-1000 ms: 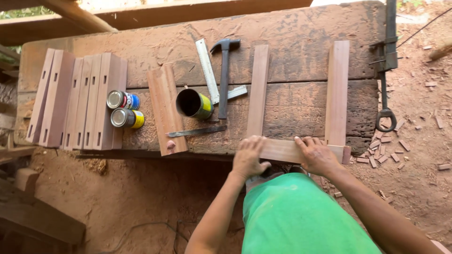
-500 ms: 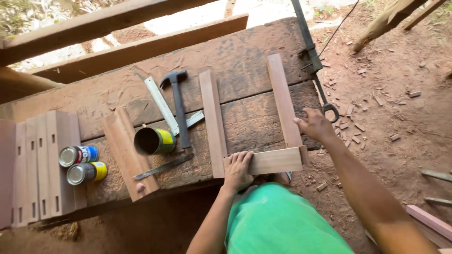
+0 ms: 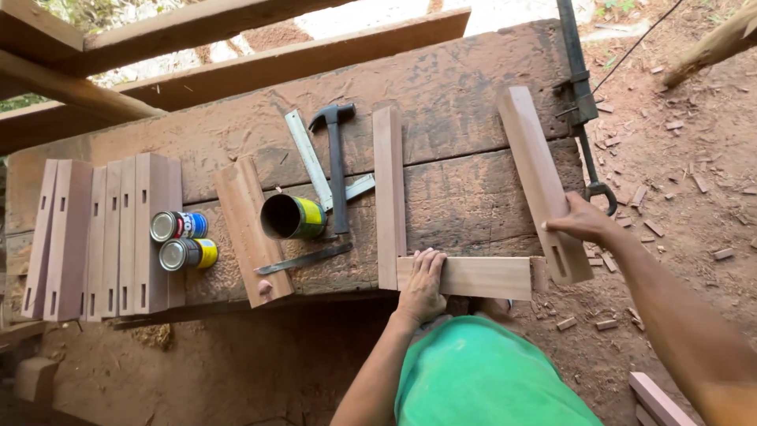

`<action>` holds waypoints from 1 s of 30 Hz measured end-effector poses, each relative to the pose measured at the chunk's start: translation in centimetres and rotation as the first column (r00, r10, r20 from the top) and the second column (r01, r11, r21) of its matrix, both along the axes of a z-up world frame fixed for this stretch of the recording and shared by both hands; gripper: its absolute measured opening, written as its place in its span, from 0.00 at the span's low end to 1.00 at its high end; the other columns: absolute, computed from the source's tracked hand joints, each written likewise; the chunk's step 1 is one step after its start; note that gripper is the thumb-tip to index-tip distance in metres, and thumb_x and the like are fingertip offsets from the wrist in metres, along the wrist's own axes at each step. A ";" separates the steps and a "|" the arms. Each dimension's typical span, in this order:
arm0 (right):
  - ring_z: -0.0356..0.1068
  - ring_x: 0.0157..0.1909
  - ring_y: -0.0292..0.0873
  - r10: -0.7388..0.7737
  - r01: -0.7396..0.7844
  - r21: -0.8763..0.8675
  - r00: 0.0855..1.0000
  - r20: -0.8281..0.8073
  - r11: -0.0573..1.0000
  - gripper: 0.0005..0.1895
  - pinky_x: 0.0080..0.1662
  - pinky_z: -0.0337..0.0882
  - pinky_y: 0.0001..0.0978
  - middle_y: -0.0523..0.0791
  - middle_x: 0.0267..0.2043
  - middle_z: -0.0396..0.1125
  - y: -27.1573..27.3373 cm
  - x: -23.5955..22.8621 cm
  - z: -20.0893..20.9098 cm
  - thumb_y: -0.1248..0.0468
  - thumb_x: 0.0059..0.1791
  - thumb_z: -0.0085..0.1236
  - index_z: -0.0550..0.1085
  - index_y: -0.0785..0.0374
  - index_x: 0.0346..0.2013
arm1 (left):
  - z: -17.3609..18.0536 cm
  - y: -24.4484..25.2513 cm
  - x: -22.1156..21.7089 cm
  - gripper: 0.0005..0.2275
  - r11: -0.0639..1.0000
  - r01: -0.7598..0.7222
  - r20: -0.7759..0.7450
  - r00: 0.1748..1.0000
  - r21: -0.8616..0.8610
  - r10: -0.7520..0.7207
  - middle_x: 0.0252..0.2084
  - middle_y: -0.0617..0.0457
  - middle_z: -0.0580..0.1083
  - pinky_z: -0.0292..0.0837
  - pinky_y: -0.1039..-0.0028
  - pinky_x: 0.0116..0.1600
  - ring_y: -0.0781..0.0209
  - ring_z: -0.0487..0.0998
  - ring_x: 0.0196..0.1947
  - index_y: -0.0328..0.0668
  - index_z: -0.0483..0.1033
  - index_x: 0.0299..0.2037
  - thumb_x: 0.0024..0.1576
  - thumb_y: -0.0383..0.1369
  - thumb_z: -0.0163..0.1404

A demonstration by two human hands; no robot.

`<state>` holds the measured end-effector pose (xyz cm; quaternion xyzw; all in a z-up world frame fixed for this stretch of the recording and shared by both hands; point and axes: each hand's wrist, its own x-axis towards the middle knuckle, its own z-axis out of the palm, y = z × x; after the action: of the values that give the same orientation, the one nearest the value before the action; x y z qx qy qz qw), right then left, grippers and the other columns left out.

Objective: The person applies glue to the end of a wooden rail, fits it into a rectangular frame of slats on the workbench, squares the joints, then places a long bar clamp across the frame and tightens it with a hammer to hold the assembly.

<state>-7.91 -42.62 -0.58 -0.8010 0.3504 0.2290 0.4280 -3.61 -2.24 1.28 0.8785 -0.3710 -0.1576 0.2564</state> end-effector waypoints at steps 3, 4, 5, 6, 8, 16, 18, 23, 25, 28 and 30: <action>0.68 0.57 0.65 -0.188 0.187 0.166 0.982 -0.011 0.968 0.45 0.56 0.68 0.55 0.66 0.52 0.67 -0.9 -1.9 -0.1 0.64 0.35 0.72 0.66 0.74 0.65 | -0.8 0.1 0.0 0.41 0.999 0.027 -0.021 0.999 -0.040 -0.028 0.61 0.42 0.63 0.45 0.56 0.78 0.41 0.59 0.69 0.37 0.60 0.65 0.31 0.24 0.50; 0.69 0.55 0.62 -0.244 0.235 0.305 0.970 -0.006 0.923 0.39 0.54 0.69 0.53 0.62 0.51 0.67 -0.8 -2.3 -0.5 0.64 0.36 0.70 0.68 0.71 0.61 | -1.3 0.4 -0.1 0.42 0.999 0.025 -0.025 0.999 -0.026 -0.025 0.61 0.43 0.64 0.45 0.56 0.77 0.41 0.59 0.68 0.37 0.61 0.65 0.30 0.25 0.51; 0.69 0.53 0.60 -0.313 0.285 0.428 0.950 -0.006 0.857 0.34 0.53 0.70 0.52 0.57 0.50 0.67 -1.2 -3.1 -0.5 0.63 0.38 0.68 0.71 0.69 0.57 | -1.8 0.0 0.0 0.43 0.999 0.034 -0.032 0.999 -0.023 -0.034 0.61 0.43 0.64 0.45 0.56 0.77 0.41 0.60 0.68 0.37 0.61 0.65 0.29 0.25 0.52; 0.69 0.53 0.60 -0.336 0.310 0.409 0.942 -0.011 0.858 0.34 0.53 0.70 0.52 0.57 0.50 0.67 -0.8 -3.8 -0.7 0.63 0.38 0.68 0.71 0.69 0.57 | -2.2 -0.4 -0.2 0.43 0.997 0.057 -0.043 0.997 -0.042 -0.059 0.61 0.43 0.64 0.45 0.56 0.77 0.41 0.60 0.68 0.37 0.61 0.65 0.29 0.25 0.52; 0.71 0.45 0.53 -0.487 0.412 0.512 0.873 0.014 0.754 0.35 0.45 0.74 0.51 0.51 0.46 0.67 0.4 -3.9 -1.7 0.61 0.40 0.70 0.69 0.58 0.61 | -3.2 -0.6 0.0 0.43 0.999 0.037 -0.013 0.999 0.033 -0.037 0.62 0.45 0.64 0.45 0.57 0.77 0.44 0.60 0.68 0.39 0.61 0.66 0.31 0.27 0.54; 0.74 0.36 0.49 -0.579 0.474 0.497 0.812 0.073 0.727 0.30 0.35 0.76 0.45 0.50 0.38 0.70 3.2 -4.4 -2.2 0.57 0.40 0.72 0.73 0.51 0.55 | -4.0 -1.5 -0.4 0.41 0.995 0.032 0.045 0.998 0.094 -0.036 0.60 0.49 0.64 0.46 0.59 0.77 0.49 0.61 0.67 0.44 0.63 0.65 0.31 0.27 0.50; 0.74 0.36 0.49 -0.599 0.484 0.511 0.797 0.077 0.710 0.29 0.36 0.76 0.45 0.50 0.38 0.70 3.3 -4.0 -2.7 0.58 0.40 0.72 0.72 0.50 0.55 | -3.9 -1.6 -0.4 0.41 0.995 0.031 0.053 0.998 0.098 -0.036 0.60 0.49 0.65 0.46 0.59 0.77 0.49 0.61 0.67 0.44 0.63 0.65 0.31 0.27 0.49; 0.77 0.32 0.48 -0.633 0.490 0.566 0.771 0.074 0.663 0.19 0.33 0.79 0.44 0.53 0.34 0.74 2.9 -2.6 -3.2 0.49 0.53 0.58 0.72 0.44 0.58 | -3.7 -1.9 -0.2 0.40 0.992 0.026 0.034 0.999 0.122 -0.030 0.59 0.49 0.64 0.46 0.59 0.77 0.49 0.61 0.67 0.44 0.62 0.65 0.32 0.27 0.49; 0.77 0.32 0.47 -0.619 0.484 0.544 0.781 0.085 0.685 0.20 0.33 0.79 0.44 0.53 0.34 0.74 3.2 -2.8 -2.1 0.50 0.54 0.57 0.71 0.44 0.60 | -3.9 -1.8 -0.4 0.40 0.992 0.024 0.042 0.999 0.128 -0.030 0.59 0.49 0.65 0.46 0.60 0.77 0.49 0.61 0.67 0.45 0.63 0.65 0.33 0.27 0.49; 0.76 0.32 0.47 -0.590 0.463 0.510 0.800 0.113 0.725 0.21 0.33 0.79 0.44 0.53 0.34 0.73 3.0 -2.7 -1.6 0.51 0.55 0.54 0.69 0.43 0.64 | -4.5 -1.9 -0.3 0.40 0.989 0.021 0.049 0.998 0.146 -0.028 0.59 0.50 0.65 0.45 0.60 0.77 0.50 0.60 0.67 0.46 0.62 0.65 0.33 0.27 0.49; 0.76 0.33 0.48 -0.573 0.449 0.495 0.810 0.125 0.744 0.22 0.34 0.79 0.44 0.54 0.34 0.73 3.4 -2.6 -0.4 0.52 0.56 0.53 0.68 0.43 0.66 | -4.5 -1.9 -0.5 0.40 0.987 0.017 0.043 0.999 0.160 -0.024 0.59 0.50 0.64 0.45 0.60 0.77 0.50 0.60 0.67 0.46 0.62 0.66 0.33 0.27 0.50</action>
<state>-10.46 -39.19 -0.95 -0.5769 0.4349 0.0640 0.6885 -4.08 -4.16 -3.24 0.8958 -0.3717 -0.1696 0.1750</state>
